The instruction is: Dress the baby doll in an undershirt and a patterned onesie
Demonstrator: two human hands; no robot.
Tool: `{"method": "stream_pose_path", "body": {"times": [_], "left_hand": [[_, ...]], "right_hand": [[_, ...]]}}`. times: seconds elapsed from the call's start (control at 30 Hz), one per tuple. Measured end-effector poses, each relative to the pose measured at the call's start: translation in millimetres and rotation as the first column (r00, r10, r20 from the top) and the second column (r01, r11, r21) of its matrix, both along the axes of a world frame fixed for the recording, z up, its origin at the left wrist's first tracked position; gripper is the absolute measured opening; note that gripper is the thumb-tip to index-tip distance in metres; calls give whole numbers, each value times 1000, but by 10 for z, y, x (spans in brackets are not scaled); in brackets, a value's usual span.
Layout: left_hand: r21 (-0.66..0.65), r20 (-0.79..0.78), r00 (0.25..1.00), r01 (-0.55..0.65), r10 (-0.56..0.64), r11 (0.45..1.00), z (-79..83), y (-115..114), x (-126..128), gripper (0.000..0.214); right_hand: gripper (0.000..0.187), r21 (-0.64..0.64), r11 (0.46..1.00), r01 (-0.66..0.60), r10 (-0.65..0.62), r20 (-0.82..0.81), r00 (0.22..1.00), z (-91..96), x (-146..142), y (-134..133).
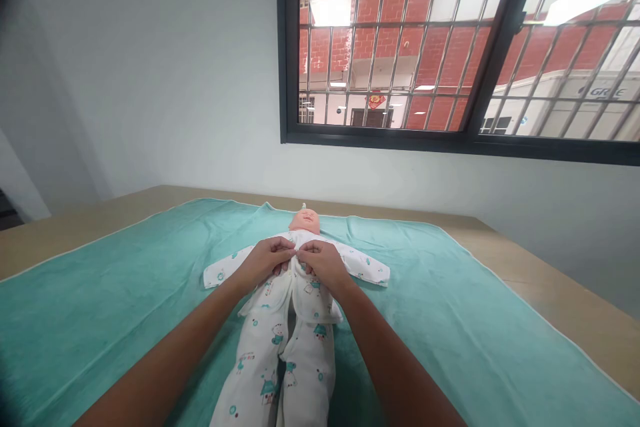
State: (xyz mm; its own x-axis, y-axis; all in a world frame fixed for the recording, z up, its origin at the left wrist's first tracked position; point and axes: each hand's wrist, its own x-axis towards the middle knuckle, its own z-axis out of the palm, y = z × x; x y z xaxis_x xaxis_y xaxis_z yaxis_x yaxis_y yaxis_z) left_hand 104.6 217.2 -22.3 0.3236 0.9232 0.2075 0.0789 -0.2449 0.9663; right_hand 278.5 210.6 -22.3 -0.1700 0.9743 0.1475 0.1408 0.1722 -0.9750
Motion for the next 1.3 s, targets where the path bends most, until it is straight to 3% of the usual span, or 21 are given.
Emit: {"method": "stream_pose_path", "body": {"times": [0.6,0.8,1.07,1.3], "left_hand": [[118,34,998,-51,47,992,-125,50,92,21],[40,122,992,9,-14,999,-79,17,86,20],[15,117,993,-5,3,1000,-88,18,78,22],[-3,128,992,20,-20,1000,-109,50,44,21]], "right_hand": [[27,37,998,48,-50,43,998,-44,-32,76],[30,61,998,10,-17,131,991,27,-25,8],[21,47,996,-75,64,205,977,62,12,-7],[15,210,971,-111,41,314,949,59,19,-23]]}}
